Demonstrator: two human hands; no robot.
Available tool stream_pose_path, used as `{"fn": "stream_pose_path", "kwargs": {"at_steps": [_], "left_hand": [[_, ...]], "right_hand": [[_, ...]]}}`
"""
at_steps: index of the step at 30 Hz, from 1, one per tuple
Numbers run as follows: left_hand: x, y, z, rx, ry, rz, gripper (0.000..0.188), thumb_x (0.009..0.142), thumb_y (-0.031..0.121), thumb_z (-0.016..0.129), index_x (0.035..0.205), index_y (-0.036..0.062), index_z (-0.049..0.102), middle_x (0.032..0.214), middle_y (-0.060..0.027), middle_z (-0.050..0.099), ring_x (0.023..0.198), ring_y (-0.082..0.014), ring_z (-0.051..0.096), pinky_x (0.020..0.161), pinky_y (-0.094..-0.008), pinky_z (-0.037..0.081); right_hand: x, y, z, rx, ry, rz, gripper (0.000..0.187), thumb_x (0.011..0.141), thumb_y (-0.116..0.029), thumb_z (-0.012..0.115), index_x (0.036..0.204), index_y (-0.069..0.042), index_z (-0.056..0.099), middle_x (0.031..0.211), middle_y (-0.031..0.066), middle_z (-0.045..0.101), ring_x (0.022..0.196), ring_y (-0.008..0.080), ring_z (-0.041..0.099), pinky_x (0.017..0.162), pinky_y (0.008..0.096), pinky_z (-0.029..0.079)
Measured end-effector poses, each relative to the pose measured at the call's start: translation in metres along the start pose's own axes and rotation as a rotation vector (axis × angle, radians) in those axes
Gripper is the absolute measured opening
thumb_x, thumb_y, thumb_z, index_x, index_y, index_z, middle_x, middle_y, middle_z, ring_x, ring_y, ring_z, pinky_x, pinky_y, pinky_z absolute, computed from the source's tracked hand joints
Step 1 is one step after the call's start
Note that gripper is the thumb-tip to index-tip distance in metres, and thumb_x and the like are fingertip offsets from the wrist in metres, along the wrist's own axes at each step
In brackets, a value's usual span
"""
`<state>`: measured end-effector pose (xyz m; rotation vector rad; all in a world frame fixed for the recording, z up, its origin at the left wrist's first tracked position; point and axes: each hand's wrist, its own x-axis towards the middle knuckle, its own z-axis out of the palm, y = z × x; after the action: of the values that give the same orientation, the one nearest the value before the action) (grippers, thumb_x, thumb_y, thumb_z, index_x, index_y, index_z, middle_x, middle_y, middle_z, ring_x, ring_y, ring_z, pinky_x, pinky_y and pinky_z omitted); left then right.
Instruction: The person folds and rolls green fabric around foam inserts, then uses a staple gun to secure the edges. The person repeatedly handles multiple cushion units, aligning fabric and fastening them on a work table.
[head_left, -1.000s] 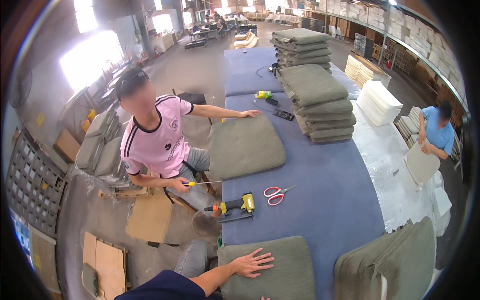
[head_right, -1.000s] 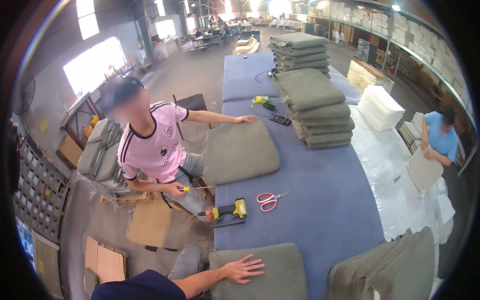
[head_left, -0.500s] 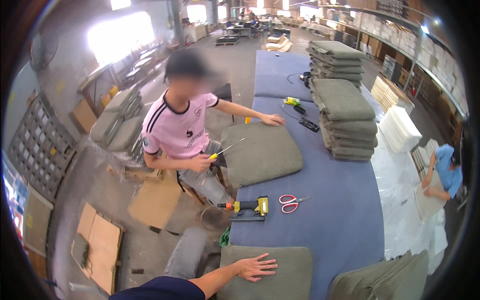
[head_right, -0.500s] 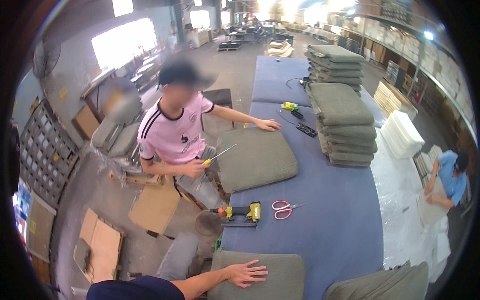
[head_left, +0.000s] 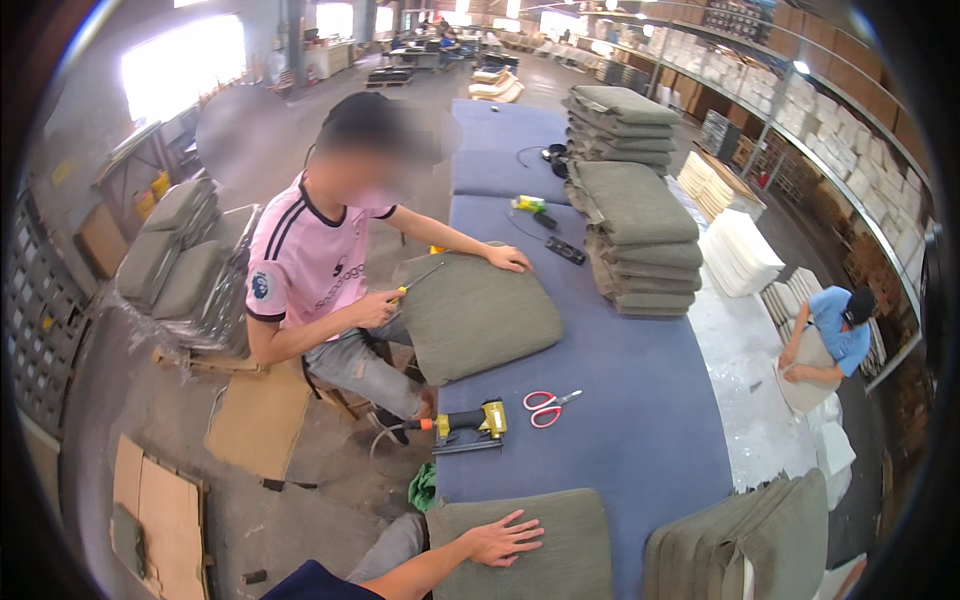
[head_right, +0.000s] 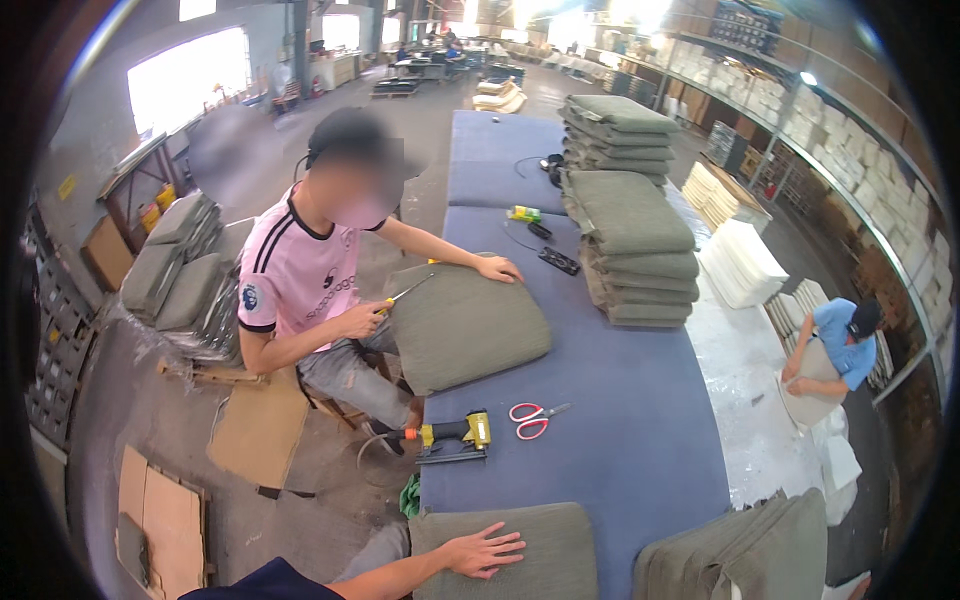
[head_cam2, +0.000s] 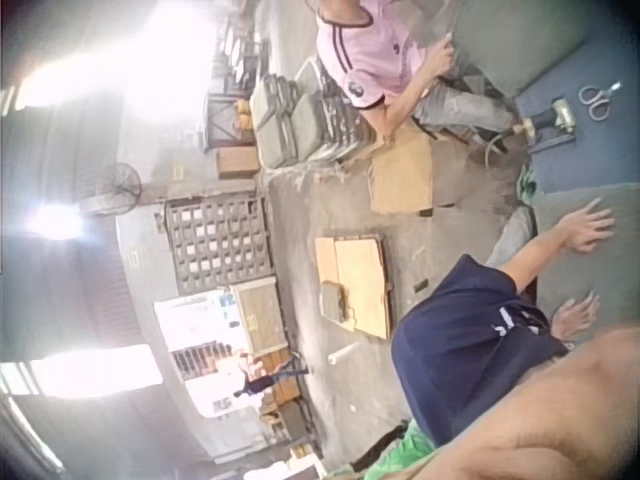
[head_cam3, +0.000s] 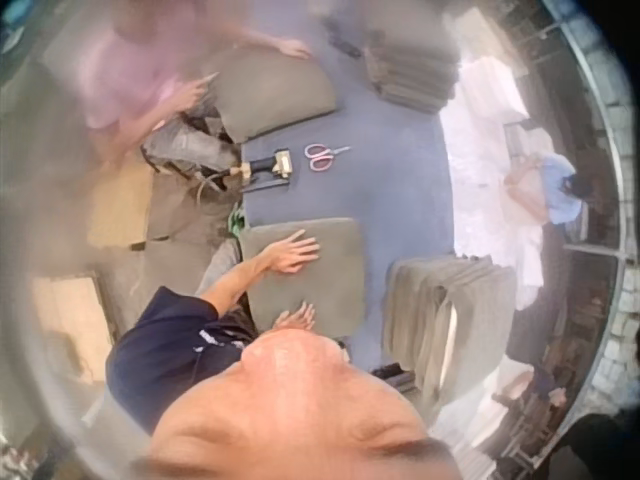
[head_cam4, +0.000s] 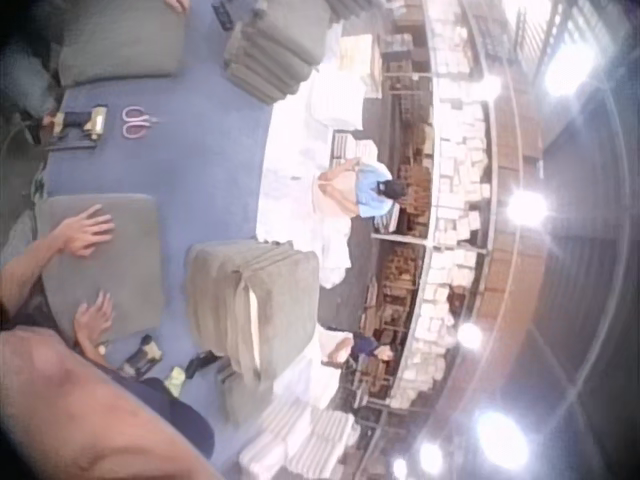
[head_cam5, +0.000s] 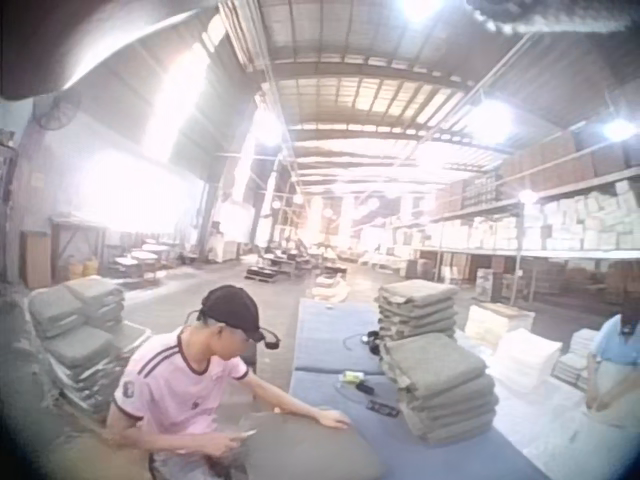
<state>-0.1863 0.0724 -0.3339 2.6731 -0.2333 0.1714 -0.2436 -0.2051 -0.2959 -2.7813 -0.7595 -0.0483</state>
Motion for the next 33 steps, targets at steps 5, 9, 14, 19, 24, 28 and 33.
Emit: {"fn": "stream_pose_path", "kwargs": {"at_steps": [5,9,14,19,24,28,33], "left_hand": [[-0.01,0.001,-0.006,-0.045,0.067,-0.056,0.062,0.099,0.03,0.059,0.158,0.0151,0.046,0.171,-0.0096,0.033,0.162,-0.0292,0.024,0.13,-0.063,0.015],[-0.018,0.014,-0.013,-0.068,-0.024,-0.059,0.058,0.095,0.031,0.066,0.149,0.0101,0.056,0.167,-0.0106,0.04,0.158,-0.0286,0.032,0.129,-0.0607,0.02],[-0.028,-0.006,-0.048,-0.15,0.131,-0.436,0.076,0.09,0.056,0.073,0.148,0.0115,0.052,0.153,-0.0218,0.047,0.145,-0.0394,0.045,0.118,-0.0616,0.035],[-0.063,-0.033,-0.063,-0.395,-0.116,-0.845,0.107,0.074,0.079,0.077,0.149,0.0083,0.049,0.134,-0.0303,0.057,0.118,-0.0488,0.062,0.097,-0.0581,0.05],[-0.069,-0.045,-0.059,-0.323,-0.167,-0.757,0.111,0.07,0.087,0.074,0.138,0.0007,0.052,0.096,-0.0295,0.07,0.087,-0.0474,0.072,0.075,-0.053,0.058],[-0.074,-0.023,-0.066,-0.324,-0.18,-0.719,0.107,0.071,0.087,0.073,0.124,-0.004,0.054,0.075,-0.0253,0.07,0.078,-0.0472,0.073,0.073,-0.0539,0.058],[-0.089,-0.027,-0.044,-0.315,-0.145,-0.74,0.106,0.074,0.087,0.071,0.122,-0.0062,0.057,0.08,-0.0276,0.071,0.08,-0.049,0.072,0.077,-0.0532,0.059]], "right_hand": [[0.004,0.001,-0.01,0.001,-0.072,0.0,0.07,0.09,-0.032,0.067,0.153,-0.009,0.049,0.159,0.02,0.048,0.15,0.0386,0.042,0.124,0.0607,0.029],[0.026,-0.008,-0.043,0.053,-0.203,0.012,0.063,0.094,-0.029,0.065,0.151,-0.007,0.05,0.16,0.0217,0.045,0.148,0.0415,0.042,0.125,0.0612,0.027],[0.011,-0.002,-0.068,0.149,-0.074,0.328,0.061,0.097,-0.03,0.064,0.15,-0.003,0.052,0.161,0.0241,0.042,0.144,0.0426,0.044,0.124,0.0595,0.029],[-0.101,0.066,0.005,-0.476,-0.242,0.49,0.049,0.1,-0.029,0.067,0.14,-0.001,0.062,0.152,0.0259,0.051,0.137,0.0386,0.051,0.119,0.0513,0.038],[-0.108,0.053,0.057,0.552,0.223,1.334,0.041,0.101,-0.029,0.069,0.131,-0.001,0.069,0.14,0.0245,0.063,0.126,0.0352,0.062,0.111,0.0461,0.046],[-0.145,0.094,0.097,0.616,0.164,1.147,0.07,0.112,-0.051,0.043,0.151,0.007,0.051,0.154,0.0298,0.05,0.142,0.0407,0.05,0.118,0.0471,0.039],[-0.14,0.061,0.084,0.233,0.321,1.195,0.06,0.112,-0.041,0.049,0.139,0.012,0.061,0.14,0.0286,0.065,0.127,0.0374,0.062,0.11,0.0427,0.046]]}}
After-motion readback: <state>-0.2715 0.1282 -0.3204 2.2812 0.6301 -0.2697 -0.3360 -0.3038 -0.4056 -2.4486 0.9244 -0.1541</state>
